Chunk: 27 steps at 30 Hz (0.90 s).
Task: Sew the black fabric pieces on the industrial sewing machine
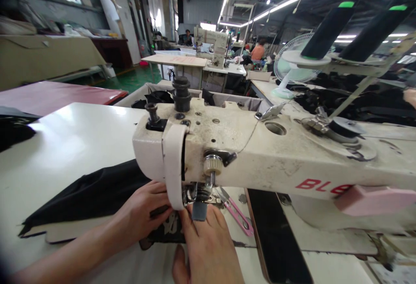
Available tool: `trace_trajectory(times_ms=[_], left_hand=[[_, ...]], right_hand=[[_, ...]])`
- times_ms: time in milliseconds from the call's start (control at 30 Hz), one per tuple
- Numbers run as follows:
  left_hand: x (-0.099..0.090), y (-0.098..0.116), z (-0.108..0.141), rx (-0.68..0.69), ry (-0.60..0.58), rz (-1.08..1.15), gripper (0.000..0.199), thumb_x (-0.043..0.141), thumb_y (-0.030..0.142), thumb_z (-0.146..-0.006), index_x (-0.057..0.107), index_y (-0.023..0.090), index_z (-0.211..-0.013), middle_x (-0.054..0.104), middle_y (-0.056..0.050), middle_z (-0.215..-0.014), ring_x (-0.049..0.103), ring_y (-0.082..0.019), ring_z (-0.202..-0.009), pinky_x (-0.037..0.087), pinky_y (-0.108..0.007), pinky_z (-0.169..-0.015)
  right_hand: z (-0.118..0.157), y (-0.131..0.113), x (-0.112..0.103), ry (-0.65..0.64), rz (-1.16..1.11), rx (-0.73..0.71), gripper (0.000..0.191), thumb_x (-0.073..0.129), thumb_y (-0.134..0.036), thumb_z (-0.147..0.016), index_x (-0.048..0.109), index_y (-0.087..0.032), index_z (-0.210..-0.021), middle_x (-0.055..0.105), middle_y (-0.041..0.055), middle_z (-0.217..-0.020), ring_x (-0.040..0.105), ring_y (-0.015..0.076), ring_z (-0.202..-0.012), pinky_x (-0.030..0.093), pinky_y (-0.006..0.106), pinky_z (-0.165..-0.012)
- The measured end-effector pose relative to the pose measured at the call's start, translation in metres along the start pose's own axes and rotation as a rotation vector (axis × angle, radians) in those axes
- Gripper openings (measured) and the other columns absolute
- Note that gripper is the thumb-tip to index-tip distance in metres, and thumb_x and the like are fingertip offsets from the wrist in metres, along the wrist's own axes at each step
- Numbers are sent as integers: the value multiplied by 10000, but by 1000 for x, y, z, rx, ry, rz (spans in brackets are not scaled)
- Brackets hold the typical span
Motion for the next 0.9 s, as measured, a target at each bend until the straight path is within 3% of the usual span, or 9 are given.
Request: trace_trajectory(times_ms=[200,433,567,767,900], left_hand=[[3,-5,-1,-21,39,71,234,472,126,-884,626,161,-711,636,-71,-807,591,-206,-781,467,-334,-706],[1,-10,-3,-27,113,122,202,511,84,-829,604,156,-666,634,-52,-711,586,-173,-649,445,-284,-578],[-1,-9,-3,-13,147,118,199,512,87,-837,627,157,-690,643,-53,-702,591,-179,-654,453,-293,-583],[1,-11,-1,-29,149,120,174,532,118,-853,643,163,-726,658,-53,-727,598,-181,-659,471,-293,-584],[-1,-11,0,-25,172,115,163,537,112,-849,643,169,-738,668,-53,-760,603,-189,-686,469,-304,-613]], right_hand=[[-6,1,-3,20,53,-93,605,485,-100,-725,474,-108,-1331,578,164,-1192,543,337,-1023,525,505,-852],[-6,11,5,51,66,-48,622,522,-125,-723,463,-134,-1341,588,160,-1119,516,365,-1071,490,559,-897],[-5,13,3,33,5,-18,597,517,-107,-722,476,-165,-1315,587,136,-1076,526,351,-1052,508,523,-858],[1,12,-14,205,-28,-81,392,397,-51,-848,511,-174,-1202,558,126,-1072,540,290,-1025,510,446,-837],[-1,13,-11,161,-41,-44,494,394,-57,-838,446,-191,-1311,531,131,-1137,515,312,-1055,503,491,-848]])
Point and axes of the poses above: each hand's wrist, its own z-axis away from the middle knuckle, its own x-axis out of the palm, y = z × x, the point moved 7 cm from there along -z, towards the middle knuckle
